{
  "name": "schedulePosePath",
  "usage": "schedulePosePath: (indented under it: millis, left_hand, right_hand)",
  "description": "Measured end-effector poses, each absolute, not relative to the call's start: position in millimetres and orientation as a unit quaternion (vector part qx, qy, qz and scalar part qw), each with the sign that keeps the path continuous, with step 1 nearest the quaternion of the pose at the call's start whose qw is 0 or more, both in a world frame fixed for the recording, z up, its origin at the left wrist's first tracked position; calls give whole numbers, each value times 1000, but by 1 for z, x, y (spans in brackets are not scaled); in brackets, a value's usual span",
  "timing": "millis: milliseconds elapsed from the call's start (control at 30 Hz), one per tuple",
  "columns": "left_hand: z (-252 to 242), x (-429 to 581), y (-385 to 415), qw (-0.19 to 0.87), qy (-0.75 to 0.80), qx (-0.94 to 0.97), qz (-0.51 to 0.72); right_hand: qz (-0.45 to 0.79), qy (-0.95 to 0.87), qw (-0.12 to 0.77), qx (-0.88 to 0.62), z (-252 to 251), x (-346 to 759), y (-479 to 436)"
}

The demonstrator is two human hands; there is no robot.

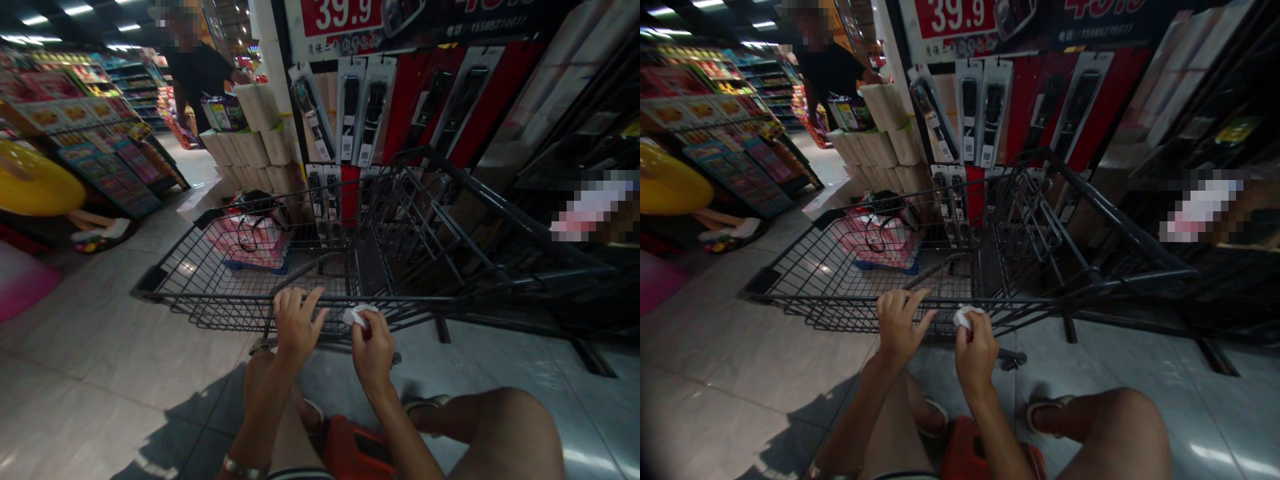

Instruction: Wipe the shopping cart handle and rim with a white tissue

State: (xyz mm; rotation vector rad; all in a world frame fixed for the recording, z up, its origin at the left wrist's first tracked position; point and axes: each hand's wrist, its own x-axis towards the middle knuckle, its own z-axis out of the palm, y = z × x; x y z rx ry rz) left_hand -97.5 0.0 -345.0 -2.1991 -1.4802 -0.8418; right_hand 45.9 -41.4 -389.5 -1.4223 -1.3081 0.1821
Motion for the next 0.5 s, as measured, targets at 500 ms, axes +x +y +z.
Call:
schedulePosePath:
  millis: [500]
  left_hand:
    - [-347, -97, 1, 175, -529, -772, -304]
  right_hand:
    - [67, -437, 599, -668, -381, 82, -45]
